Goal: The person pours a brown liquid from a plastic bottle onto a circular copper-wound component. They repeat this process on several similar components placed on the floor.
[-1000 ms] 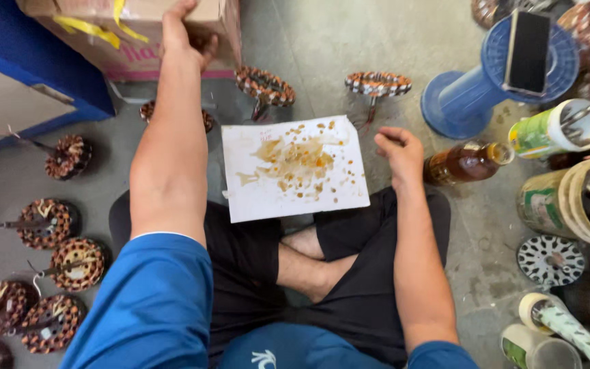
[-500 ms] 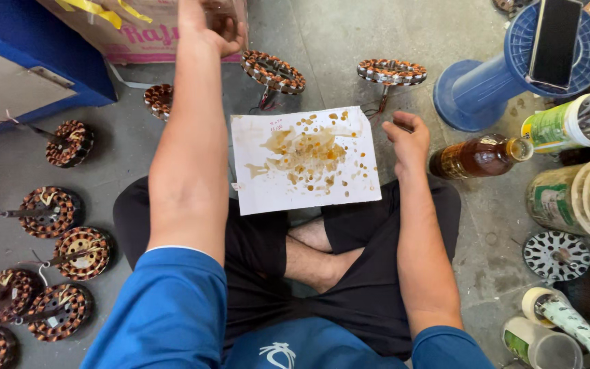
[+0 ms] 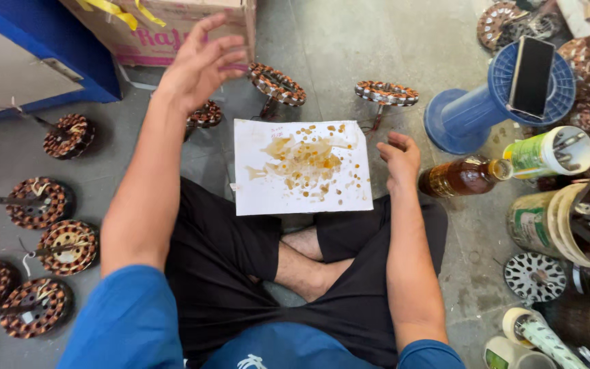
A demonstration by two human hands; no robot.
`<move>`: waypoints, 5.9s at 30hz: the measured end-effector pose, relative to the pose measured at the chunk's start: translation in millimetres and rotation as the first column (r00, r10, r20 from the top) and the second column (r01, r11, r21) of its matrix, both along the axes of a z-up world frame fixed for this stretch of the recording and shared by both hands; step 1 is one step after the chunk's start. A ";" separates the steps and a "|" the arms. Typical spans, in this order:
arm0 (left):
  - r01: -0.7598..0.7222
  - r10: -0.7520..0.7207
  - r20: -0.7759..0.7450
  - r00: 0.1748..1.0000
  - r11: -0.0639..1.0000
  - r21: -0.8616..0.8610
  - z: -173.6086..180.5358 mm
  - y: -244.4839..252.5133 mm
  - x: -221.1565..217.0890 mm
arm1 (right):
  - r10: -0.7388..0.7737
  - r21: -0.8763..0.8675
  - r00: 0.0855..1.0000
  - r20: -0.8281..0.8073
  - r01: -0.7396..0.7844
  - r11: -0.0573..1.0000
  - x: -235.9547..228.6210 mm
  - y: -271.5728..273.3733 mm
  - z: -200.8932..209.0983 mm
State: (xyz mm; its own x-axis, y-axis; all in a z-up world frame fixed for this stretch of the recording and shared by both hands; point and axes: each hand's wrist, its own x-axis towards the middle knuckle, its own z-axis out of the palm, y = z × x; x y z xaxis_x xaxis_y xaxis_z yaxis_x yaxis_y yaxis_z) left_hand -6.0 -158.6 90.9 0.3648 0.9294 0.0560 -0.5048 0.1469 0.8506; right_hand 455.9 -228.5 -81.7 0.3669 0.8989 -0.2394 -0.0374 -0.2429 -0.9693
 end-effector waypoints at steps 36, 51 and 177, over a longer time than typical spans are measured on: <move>-0.341 -0.090 -0.987 -0.133 0.939 -0.040 -123.9 -40.4 -69.9 | -0.051 0.037 0.894 -0.444 0.074 0.997 7.0 -34.9 47.4; -0.644 0.368 -0.921 -0.124 0.677 0.357 -107.5 -48.3 -54.8 | -0.255 0.410 0.948 -0.192 0.314 0.857 18.7 -62.5 48.7; 0.053 0.316 -0.441 0.840 0.762 0.646 -3.8 -97.7 134.0 | 0.014 -0.246 -0.312 0.950 -0.721 0.648 -62.4 -88.5 225.3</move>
